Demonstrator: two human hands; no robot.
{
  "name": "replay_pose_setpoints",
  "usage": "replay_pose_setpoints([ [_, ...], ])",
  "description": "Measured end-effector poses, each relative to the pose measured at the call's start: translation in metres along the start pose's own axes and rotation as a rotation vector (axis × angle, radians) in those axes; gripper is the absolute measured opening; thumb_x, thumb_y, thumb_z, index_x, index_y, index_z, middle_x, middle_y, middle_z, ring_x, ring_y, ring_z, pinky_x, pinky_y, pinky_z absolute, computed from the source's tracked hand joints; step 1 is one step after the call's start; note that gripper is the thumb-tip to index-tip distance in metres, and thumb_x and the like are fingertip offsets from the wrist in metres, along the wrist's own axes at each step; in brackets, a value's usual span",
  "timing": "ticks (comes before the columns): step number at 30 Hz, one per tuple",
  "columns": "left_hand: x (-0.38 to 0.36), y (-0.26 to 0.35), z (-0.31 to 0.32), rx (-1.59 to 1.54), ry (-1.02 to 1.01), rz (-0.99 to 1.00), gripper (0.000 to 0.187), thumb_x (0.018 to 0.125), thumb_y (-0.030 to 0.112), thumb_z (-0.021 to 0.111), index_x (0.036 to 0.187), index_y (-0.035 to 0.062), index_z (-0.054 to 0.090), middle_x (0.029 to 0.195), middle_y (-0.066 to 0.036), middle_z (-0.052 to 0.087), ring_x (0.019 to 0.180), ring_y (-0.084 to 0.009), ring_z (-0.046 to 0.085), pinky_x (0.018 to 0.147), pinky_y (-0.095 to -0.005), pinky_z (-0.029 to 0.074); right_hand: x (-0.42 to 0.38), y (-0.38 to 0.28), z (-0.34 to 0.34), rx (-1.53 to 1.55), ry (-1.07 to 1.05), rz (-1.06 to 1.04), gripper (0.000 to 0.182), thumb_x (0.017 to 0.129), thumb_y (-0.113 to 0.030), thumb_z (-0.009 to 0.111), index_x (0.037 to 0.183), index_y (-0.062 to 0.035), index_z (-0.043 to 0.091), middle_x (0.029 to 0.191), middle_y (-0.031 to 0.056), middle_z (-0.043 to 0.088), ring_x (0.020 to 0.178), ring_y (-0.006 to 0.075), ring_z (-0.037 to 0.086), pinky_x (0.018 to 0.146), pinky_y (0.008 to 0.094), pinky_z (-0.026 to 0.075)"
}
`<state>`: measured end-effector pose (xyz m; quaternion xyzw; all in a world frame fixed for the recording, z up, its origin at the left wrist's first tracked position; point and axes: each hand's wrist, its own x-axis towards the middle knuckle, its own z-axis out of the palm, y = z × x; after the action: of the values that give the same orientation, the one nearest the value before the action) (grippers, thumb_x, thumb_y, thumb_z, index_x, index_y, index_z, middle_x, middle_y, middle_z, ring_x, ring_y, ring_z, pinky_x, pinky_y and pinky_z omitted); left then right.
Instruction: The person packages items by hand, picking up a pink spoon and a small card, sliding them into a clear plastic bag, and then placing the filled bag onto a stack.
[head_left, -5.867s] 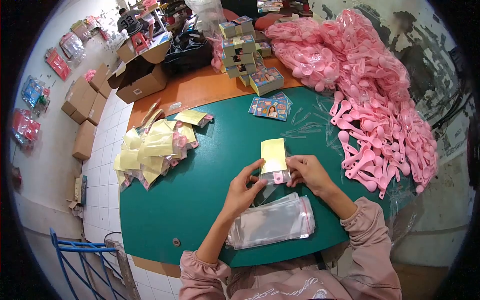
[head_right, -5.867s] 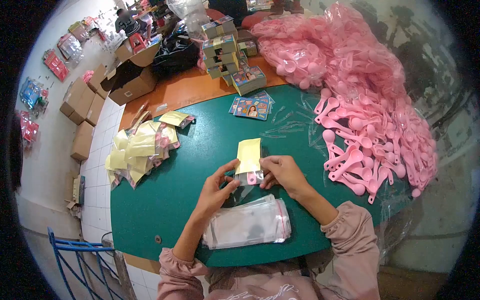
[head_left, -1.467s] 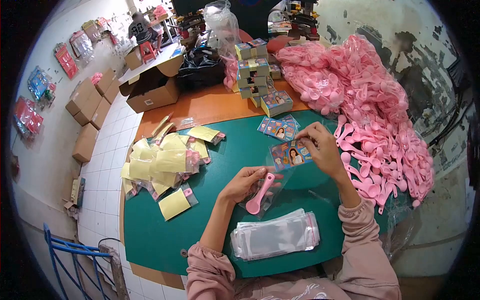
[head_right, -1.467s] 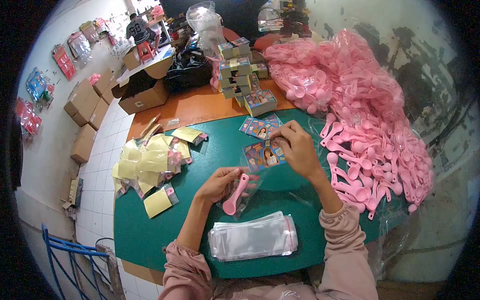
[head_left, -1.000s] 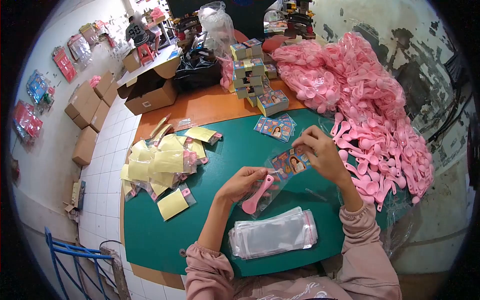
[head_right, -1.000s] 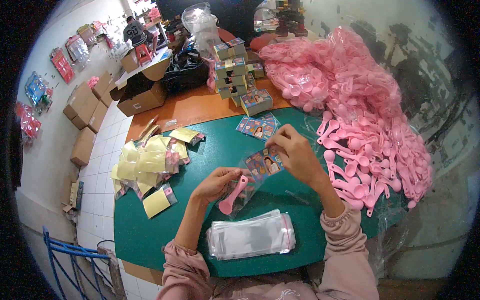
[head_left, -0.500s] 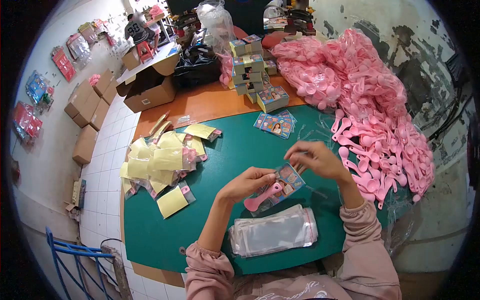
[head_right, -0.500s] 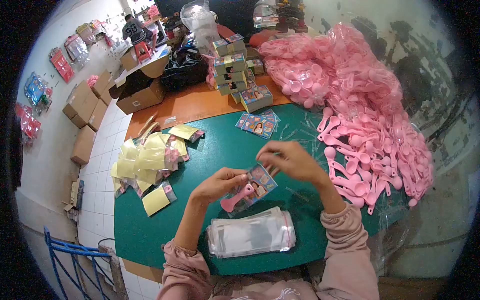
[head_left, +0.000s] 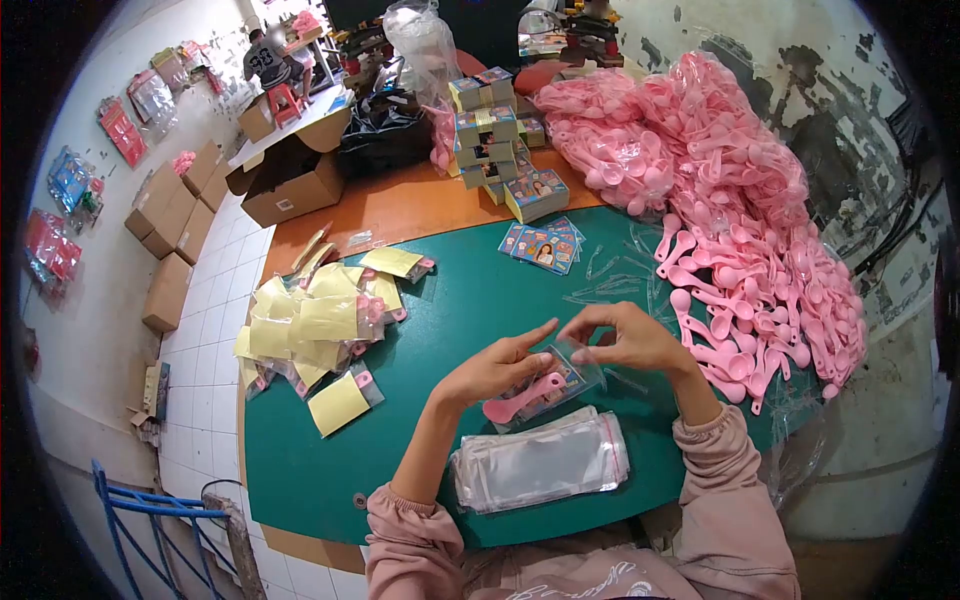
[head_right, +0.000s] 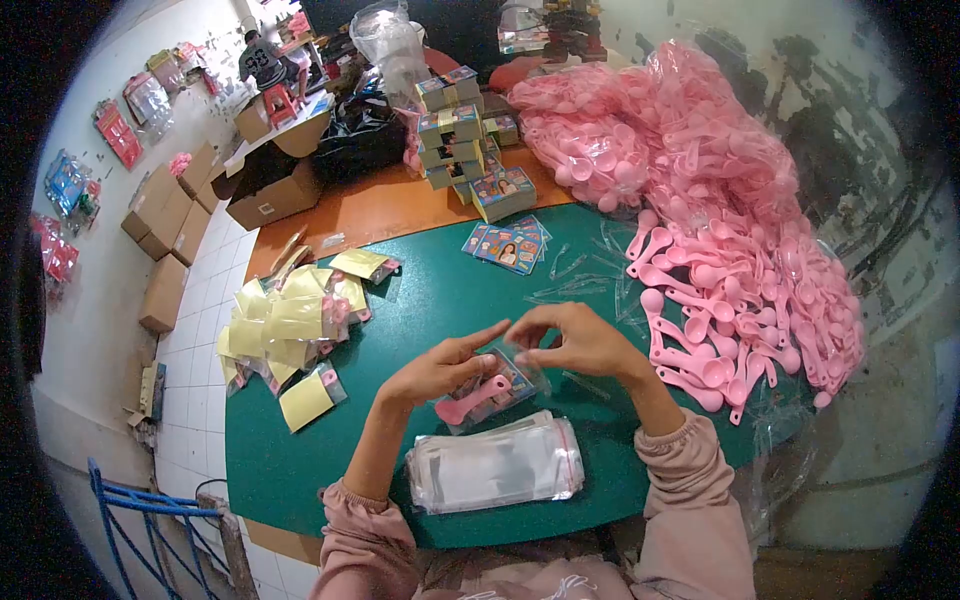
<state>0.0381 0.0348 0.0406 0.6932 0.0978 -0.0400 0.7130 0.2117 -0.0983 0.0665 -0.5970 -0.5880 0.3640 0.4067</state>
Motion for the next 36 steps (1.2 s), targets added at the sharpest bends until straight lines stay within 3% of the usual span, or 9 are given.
replay_pose_setpoints([
  [5, 0.005, -0.020, 0.004, 0.524, 0.171, 0.249, 0.063, 0.089, 0.033, 0.048, 0.135, 0.0004, 0.020, 0.098, -0.017, 0.060, 0.083, -0.0230, 0.056, 0.077, -0.0308, 0.044, 0.001, 0.009, 0.011, -0.097, -0.081, 0.089, 0.019, 0.073, -0.016, 0.063, 0.086, -0.0024, 0.064, 0.068, 0.0010, 0.059, 0.065, 0.0078, 0.052, 0.055, 0.0237, 0.041],
  [7, 0.002, 0.002, 0.010, 0.533, 0.221, -0.120, 0.063, 0.085, 0.038, 0.053, 0.131, 0.0012, 0.031, 0.094, -0.020, 0.058, 0.081, -0.0311, 0.056, 0.077, -0.0357, 0.043, 0.001, 0.014, 0.007, -0.040, -0.025, 0.121, 0.018, 0.072, -0.015, 0.063, 0.085, -0.0016, 0.064, 0.067, 0.0009, 0.058, 0.064, 0.0070, 0.051, 0.055, 0.0230, 0.041],
  [10, -0.003, -0.003, -0.013, 0.597, -0.113, 0.131, 0.056, 0.082, 0.038, 0.057, 0.124, 0.0037, 0.042, 0.092, -0.019, 0.059, 0.076, -0.0269, 0.057, 0.073, -0.0339, 0.044, -0.002, 0.018, 0.004, 0.121, 0.087, 0.097, 0.014, 0.070, -0.010, 0.064, 0.078, 0.0010, 0.061, 0.065, 0.0000, 0.057, 0.061, 0.0052, 0.049, 0.056, 0.0212, 0.040],
  [22, -0.012, -0.001, -0.019, 0.240, -0.015, 0.141, 0.065, 0.078, 0.013, 0.064, 0.134, 0.0108, 0.031, 0.097, -0.006, 0.056, 0.085, -0.0104, 0.053, 0.072, -0.0254, 0.047, -0.012, 0.011, -0.010, 0.165, 0.139, 0.207, 0.013, 0.068, -0.004, 0.069, 0.072, 0.0008, 0.057, 0.064, -0.0005, 0.055, 0.061, 0.0058, 0.051, 0.053, 0.0209, 0.039],
  [25, -0.021, -0.007, -0.007, -0.067, 0.068, 0.134, 0.061, 0.079, 0.012, 0.063, 0.131, 0.0086, 0.032, 0.093, -0.009, 0.057, 0.087, -0.0140, 0.056, 0.075, -0.0263, 0.048, -0.015, -0.003, -0.010, 0.224, 0.127, 0.246, 0.016, 0.066, -0.011, 0.071, 0.068, -0.0011, 0.059, 0.064, 0.0000, 0.055, 0.061, 0.0046, 0.048, 0.053, 0.0215, 0.039],
  [27, -0.024, -0.024, 0.011, 0.481, 0.705, 0.242, 0.055, 0.085, 0.011, 0.055, 0.132, 0.0080, 0.026, 0.095, -0.013, 0.057, 0.091, -0.0177, 0.057, 0.074, -0.0291, 0.049, -0.015, 0.003, -0.008, 0.019, 0.275, 0.165, 0.016, 0.068, -0.012, 0.070, 0.075, 0.0005, 0.062, 0.064, 0.0036, 0.058, 0.061, 0.0083, 0.051, 0.055, 0.0232, 0.041],
  [28, -0.029, -0.025, 0.019, 0.481, 0.703, 0.238, 0.055, 0.085, 0.011, 0.055, 0.132, 0.0080, 0.026, 0.095, -0.013, 0.057, 0.091, -0.0177, 0.057, 0.074, -0.0291, 0.049, -0.015, 0.000, -0.004, 0.023, 0.276, 0.168, 0.016, 0.068, -0.012, 0.070, 0.075, 0.0005, 0.062, 0.064, 0.0036, 0.058, 0.061, 0.0083, 0.051, 0.055, 0.0232, 0.041],
  [32, -0.042, -0.021, 0.045, -0.416, 0.306, 0.010, 0.051, 0.094, 0.019, 0.034, 0.135, 0.0112, 0.004, 0.105, -0.020, 0.053, 0.097, -0.0233, 0.056, 0.078, -0.0354, 0.049, -0.011, -0.013, 0.024, -0.215, 0.407, 0.001, 0.024, 0.071, -0.014, 0.065, 0.089, 0.0007, 0.063, 0.082, 0.0151, 0.061, 0.070, 0.0233, 0.059, 0.063, 0.0299, 0.046],
  [36, -0.037, -0.030, 0.043, -0.691, 0.299, 0.009, 0.060, 0.094, 0.015, 0.034, 0.136, 0.0134, -0.008, 0.111, -0.021, 0.048, 0.096, -0.0250, 0.056, 0.082, -0.0367, 0.049, -0.015, -0.018, 0.042, -0.301, -0.087, -0.167, 0.034, 0.074, -0.016, 0.063, 0.105, -0.0048, 0.057, 0.103, 0.0167, 0.054, 0.094, 0.0305, 0.052, 0.082, 0.0355, 0.043],
])
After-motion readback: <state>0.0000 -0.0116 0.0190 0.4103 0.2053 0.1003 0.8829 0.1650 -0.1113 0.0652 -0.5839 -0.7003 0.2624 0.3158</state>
